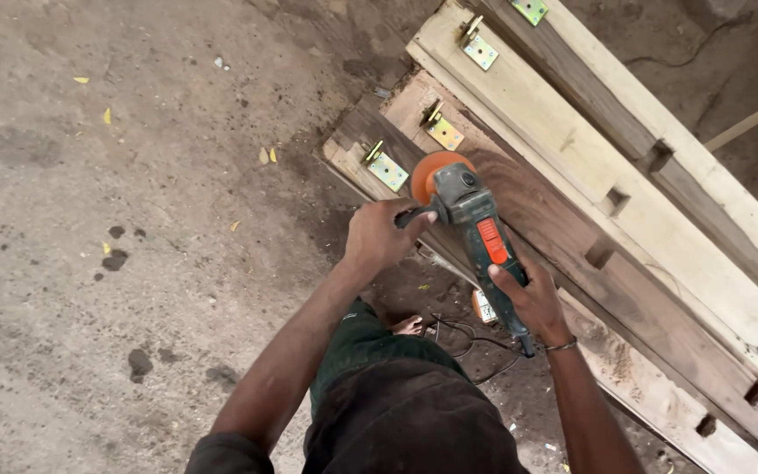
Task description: The person is using an angle grinder with a sanding disc to sand the edges and surfaces of several wooden planks in a workshop environment.
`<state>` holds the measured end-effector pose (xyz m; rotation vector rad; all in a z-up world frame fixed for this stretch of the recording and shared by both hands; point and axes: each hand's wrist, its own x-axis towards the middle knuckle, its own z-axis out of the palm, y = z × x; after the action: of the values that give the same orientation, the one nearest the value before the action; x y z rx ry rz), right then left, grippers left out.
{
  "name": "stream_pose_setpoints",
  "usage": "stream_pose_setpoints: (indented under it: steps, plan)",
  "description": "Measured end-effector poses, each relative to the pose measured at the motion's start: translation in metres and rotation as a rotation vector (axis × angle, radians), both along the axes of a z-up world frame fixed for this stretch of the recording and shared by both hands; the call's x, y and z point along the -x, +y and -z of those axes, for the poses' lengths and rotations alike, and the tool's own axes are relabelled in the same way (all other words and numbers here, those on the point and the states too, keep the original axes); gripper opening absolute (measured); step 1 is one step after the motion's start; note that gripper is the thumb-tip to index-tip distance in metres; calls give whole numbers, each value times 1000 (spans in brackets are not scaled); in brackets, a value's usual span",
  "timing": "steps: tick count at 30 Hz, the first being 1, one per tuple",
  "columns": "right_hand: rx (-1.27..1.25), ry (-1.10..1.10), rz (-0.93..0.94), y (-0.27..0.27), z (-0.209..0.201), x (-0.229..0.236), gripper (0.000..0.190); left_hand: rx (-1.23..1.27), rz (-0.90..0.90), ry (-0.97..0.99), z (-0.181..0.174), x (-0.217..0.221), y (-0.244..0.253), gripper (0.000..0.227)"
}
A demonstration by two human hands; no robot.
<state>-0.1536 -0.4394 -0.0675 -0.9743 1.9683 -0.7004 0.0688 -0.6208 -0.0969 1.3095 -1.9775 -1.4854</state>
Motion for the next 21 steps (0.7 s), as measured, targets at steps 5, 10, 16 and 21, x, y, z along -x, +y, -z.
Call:
stream_pose_setpoints:
  steps: [5, 10, 16, 21]
  plan:
    - [31, -3, -10, -1, -3, -3, 80, -9, 23, -6, 0, -3, -1, 39]
    - [-177, -35, 14, 11, -7, -11, 91, 38, 13, -16, -3, -11, 14, 36]
    - [-125, 27, -110, 37, 9, -20, 88, -54, -36, -34, -17, -35, 29, 35]
    - [-159, -4, -111, 33, -8, -36, 90, -150, -26, -126, -11, -50, 46, 38]
